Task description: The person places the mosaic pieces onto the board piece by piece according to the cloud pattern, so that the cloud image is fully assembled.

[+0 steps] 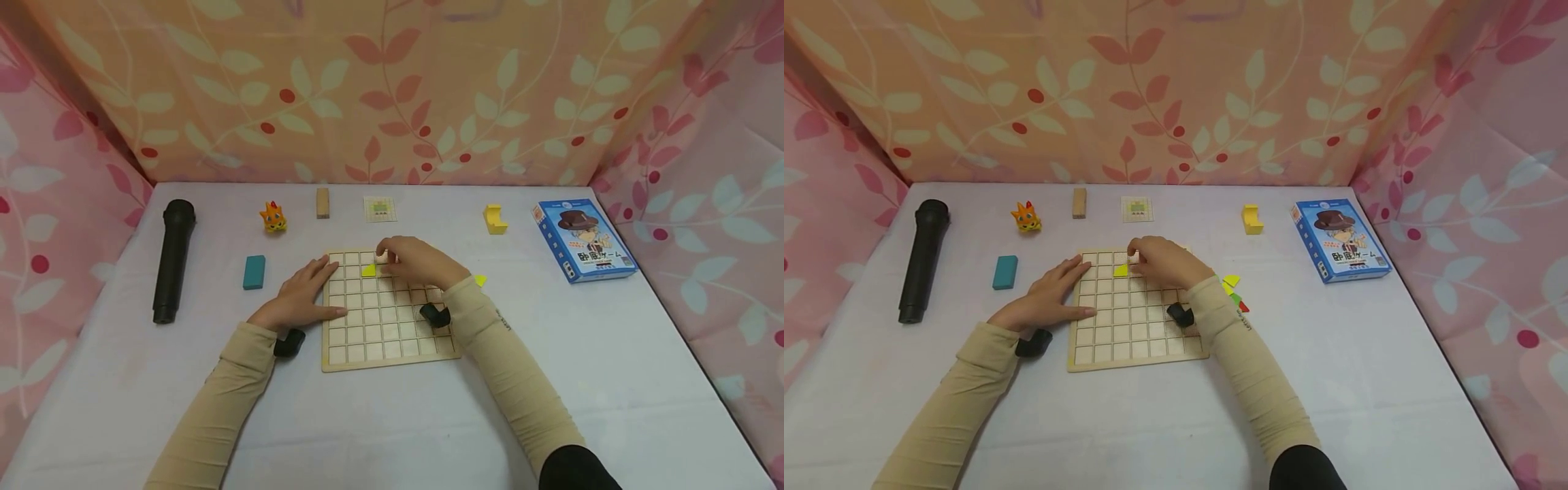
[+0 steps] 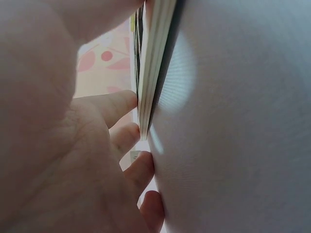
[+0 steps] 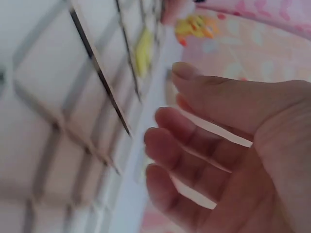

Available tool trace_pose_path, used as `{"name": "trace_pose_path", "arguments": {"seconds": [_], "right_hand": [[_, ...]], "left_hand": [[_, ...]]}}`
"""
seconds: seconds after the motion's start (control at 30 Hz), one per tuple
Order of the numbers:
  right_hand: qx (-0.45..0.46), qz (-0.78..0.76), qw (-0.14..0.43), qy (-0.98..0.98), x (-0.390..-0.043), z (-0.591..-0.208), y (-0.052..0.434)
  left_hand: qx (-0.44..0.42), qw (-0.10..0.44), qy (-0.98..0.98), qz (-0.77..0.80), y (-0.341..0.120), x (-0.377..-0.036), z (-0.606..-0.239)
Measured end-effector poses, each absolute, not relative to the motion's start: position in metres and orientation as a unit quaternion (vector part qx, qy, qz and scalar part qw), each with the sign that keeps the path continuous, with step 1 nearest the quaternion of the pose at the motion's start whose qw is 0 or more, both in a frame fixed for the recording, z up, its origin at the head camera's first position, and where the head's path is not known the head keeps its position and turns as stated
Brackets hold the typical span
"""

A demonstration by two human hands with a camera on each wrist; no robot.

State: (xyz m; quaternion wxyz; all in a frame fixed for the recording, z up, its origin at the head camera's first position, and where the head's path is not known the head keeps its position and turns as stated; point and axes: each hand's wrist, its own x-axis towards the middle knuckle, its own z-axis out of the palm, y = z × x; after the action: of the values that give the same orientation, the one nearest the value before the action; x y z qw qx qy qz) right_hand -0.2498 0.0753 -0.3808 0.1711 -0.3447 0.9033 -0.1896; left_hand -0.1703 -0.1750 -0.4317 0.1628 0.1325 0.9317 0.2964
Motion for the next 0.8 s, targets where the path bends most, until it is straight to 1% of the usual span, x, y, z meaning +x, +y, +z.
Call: {"name": "trace_pose_path", "arguments": {"seconds": [0.2, 0.33, 0.57, 0.67, 0.8], "right_hand": [[-0.306, -0.164, 0.161, 0.924, -0.246, -0.354, 0.117], [-0.264, -0.145, 0.171, 0.938, -0.243, -0.348, 0.149], [-0.219, -0.112, 0.211, 0.946, -0.243, -0.36, 0.195], [-0.209, -0.111, 0.233, 0.943, -0.243, -0.367, 0.206], [-0.196, -0.115, 0.245, 0.943, -0.243, -0.374, 0.215]], "left_hand": [[0.133, 0.16, 0.93, 0.304, -0.174, -0.169, -0.433], [0.136, 0.156, 0.93, 0.304, -0.174, -0.17, -0.435], [0.134, 0.162, 0.93, 0.301, -0.175, -0.17, -0.434], [0.133, 0.16, 0.93, 0.303, -0.175, -0.169, -0.434], [0.139, 0.156, 0.929, 0.307, -0.175, -0.169, -0.433]]}}
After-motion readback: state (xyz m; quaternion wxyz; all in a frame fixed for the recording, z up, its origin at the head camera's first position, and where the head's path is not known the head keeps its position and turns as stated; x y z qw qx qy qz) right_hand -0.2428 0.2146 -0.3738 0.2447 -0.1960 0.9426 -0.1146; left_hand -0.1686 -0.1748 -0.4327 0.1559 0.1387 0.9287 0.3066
